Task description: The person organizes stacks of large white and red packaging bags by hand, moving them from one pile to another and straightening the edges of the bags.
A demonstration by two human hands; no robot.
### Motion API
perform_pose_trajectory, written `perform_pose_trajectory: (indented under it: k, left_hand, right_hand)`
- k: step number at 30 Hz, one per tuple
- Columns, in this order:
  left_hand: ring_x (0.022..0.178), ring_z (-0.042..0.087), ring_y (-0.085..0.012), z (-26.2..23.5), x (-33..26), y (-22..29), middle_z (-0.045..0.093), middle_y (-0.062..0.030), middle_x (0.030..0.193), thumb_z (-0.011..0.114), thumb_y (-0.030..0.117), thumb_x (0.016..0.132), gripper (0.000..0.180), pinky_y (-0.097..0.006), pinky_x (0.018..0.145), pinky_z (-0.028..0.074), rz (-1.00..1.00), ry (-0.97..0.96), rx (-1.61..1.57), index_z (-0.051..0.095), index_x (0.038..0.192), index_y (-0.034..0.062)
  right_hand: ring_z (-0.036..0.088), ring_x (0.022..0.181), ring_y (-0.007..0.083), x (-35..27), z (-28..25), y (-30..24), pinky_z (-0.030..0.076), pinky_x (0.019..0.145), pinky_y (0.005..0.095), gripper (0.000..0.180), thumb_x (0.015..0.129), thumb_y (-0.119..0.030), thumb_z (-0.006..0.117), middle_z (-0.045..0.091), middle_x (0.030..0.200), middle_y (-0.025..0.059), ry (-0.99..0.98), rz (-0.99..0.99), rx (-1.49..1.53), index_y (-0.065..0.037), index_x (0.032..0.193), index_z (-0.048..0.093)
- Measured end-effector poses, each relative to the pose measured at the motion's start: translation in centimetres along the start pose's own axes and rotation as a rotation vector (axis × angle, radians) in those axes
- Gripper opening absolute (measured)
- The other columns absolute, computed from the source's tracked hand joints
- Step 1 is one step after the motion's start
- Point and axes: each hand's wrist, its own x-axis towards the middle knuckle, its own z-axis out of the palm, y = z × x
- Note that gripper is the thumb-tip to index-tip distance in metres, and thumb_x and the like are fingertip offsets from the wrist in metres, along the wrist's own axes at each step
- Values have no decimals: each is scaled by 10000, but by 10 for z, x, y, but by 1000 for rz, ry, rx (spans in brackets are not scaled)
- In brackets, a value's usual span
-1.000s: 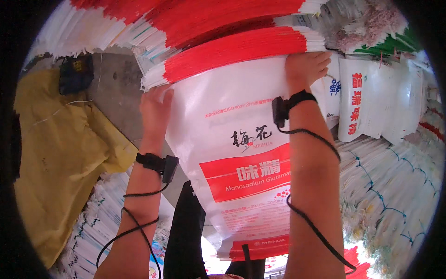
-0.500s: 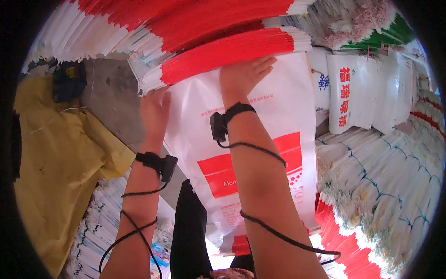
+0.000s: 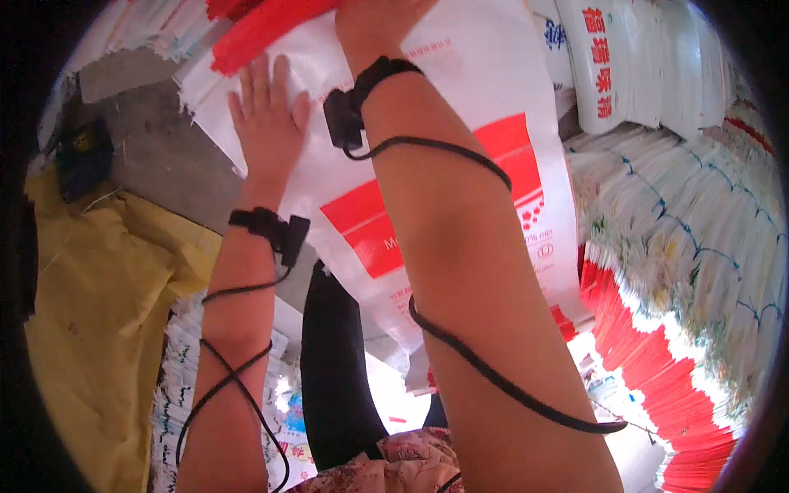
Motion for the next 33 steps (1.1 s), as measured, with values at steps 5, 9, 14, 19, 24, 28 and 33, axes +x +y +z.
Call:
perform_pose_trajectory:
  k: [5,9,14,19,24,28,33]
  left_hand:
    - [1459,302,-361,15,-2,0,345,-100,1581,519,434,965,628,-615,1149,226,27,24,6,363,1526,198]
    - [1476,268,-356,18,-2,1,318,-113,1594,520,444,961,651,-615,1155,218,30,21,65,348,1536,192]
    - [1471,257,-394,8,-17,2,268,-164,1603,486,428,998,643,-680,1076,300,66,-20,140,297,1550,159]
    - [1463,229,-457,-22,-148,68,230,-211,1606,521,363,984,679,-694,1089,270,-133,-305,114,259,1555,107]
    - [1437,216,-515,-68,-344,141,188,-361,1548,732,328,848,947,-531,1208,176,-167,-424,-140,187,1525,-47]
    - [1367,362,-402,-114,-433,222,295,-274,1511,764,200,825,943,-501,1113,347,-737,-662,-542,174,1523,-33]
    - [1070,588,-249,-158,-442,269,614,-152,1194,733,65,853,706,-380,1019,434,-375,-1564,-432,384,1463,-1]
  right_hand:
    - [197,1467,453,1,-33,36,157,1199,528,938,887,-510,613,240,1563,324,-37,-117,426,132,1482,276]
    - [452,1338,382,-55,-56,90,348,1119,466,679,924,-376,628,465,1444,276,232,-351,304,78,1401,461]
    - [255,1451,415,-183,-102,169,235,1151,589,661,869,-364,646,350,1531,220,-262,-256,449,-64,1430,466]
    - [357,1387,443,-289,-202,267,330,1133,524,519,867,-251,632,465,1429,257,-672,-179,627,20,1302,552]
    - [485,1296,412,-322,-323,379,402,1085,467,406,861,-61,612,521,1395,230,-601,47,968,-14,1264,590]
    - [519,1222,391,-378,-357,470,413,1058,457,397,868,-22,570,535,1333,223,-450,392,948,-1,1265,575]
    - [517,1228,315,-462,-351,536,443,1019,406,479,879,10,558,546,1299,163,-188,752,700,-25,1354,512]
